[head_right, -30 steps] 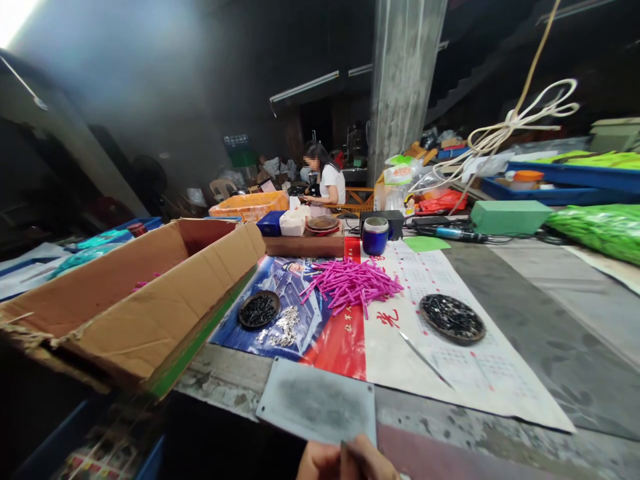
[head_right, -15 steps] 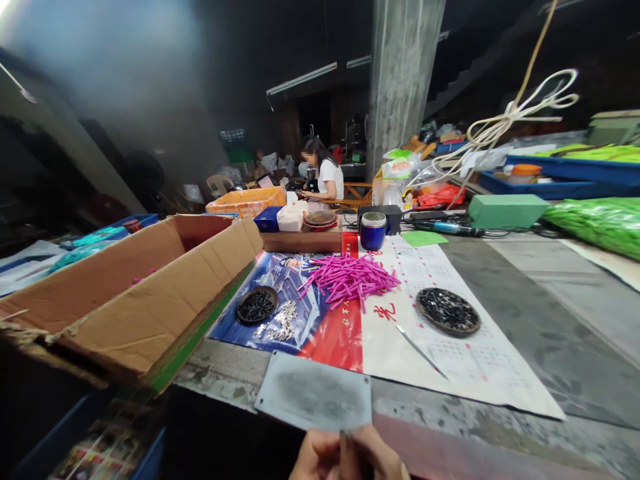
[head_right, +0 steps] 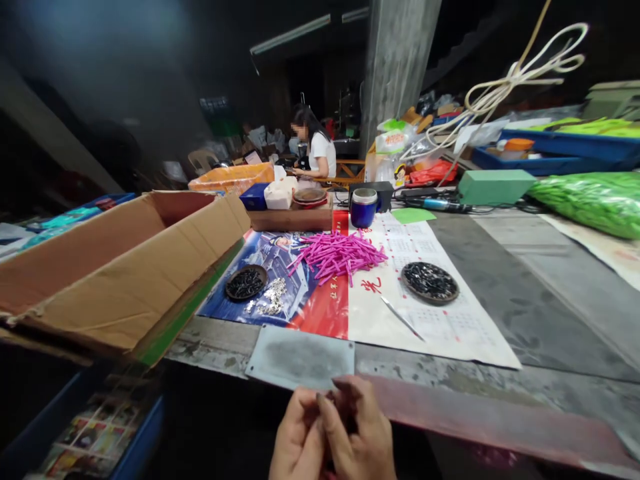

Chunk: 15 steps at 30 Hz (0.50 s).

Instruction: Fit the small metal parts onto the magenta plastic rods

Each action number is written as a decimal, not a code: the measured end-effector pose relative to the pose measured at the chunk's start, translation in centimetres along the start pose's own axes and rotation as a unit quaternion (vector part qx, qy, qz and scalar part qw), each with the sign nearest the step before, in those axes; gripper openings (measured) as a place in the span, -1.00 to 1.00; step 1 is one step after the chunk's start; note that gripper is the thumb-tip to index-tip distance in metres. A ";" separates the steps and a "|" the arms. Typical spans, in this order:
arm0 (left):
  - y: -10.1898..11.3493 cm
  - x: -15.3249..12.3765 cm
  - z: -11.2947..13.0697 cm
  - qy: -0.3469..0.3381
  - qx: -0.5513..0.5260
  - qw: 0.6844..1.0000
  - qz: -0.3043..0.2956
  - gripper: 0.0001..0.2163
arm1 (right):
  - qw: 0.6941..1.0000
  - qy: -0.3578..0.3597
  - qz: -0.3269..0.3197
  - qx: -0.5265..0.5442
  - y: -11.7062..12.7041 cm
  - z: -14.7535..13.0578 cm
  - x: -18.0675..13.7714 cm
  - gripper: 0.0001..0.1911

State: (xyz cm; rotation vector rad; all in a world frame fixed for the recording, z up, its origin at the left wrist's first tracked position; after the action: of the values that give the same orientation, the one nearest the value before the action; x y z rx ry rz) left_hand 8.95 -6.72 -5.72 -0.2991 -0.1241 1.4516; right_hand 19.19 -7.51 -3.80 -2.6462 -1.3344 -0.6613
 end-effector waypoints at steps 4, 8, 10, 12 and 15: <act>0.3 -0.3 1.5 -0.031 0.036 0.998 -0.038 -0.70 | 0.989 0.140 -0.014 -0.033 0.6 -0.8 -0.4 -0.95; 0.9 -0.3 1.5 -0.058 0.097 0.990 -0.078 -0.75 | 0.991 0.128 -0.042 -0.011 0.2 -0.4 -0.5 -0.90; 1.0 -0.3 1.3 -0.061 0.118 0.986 -0.098 -0.76 | 0.991 0.124 -0.041 -0.007 -0.1 -0.3 -0.5 -0.93; 0.9 -0.2 1.3 -0.062 0.126 0.984 -0.107 -0.78 | 0.993 0.116 -0.028 -0.012 -0.1 -0.4 -0.3 -0.97; 0.7 -0.2 1.8 -0.074 0.154 0.976 -0.132 -0.82 | 0.999 -0.006 -0.034 0.023 0.1 -0.2 0.8 -0.89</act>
State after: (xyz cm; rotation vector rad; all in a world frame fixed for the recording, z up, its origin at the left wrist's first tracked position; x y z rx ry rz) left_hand 7.78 -6.60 -4.13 0.0788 -0.0553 1.2063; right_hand 19.65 -7.06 -3.24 -2.5831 -1.4317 -0.6150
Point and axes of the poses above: each hand's wrist, its own x-axis towards the middle knuckle, its own y-axis out of the back of the hand, z = x × y, the point moved 4 cm from there along x, towards the middle knuckle, and after that the axes turned 3 degrees about x, right-handed, at the moved point
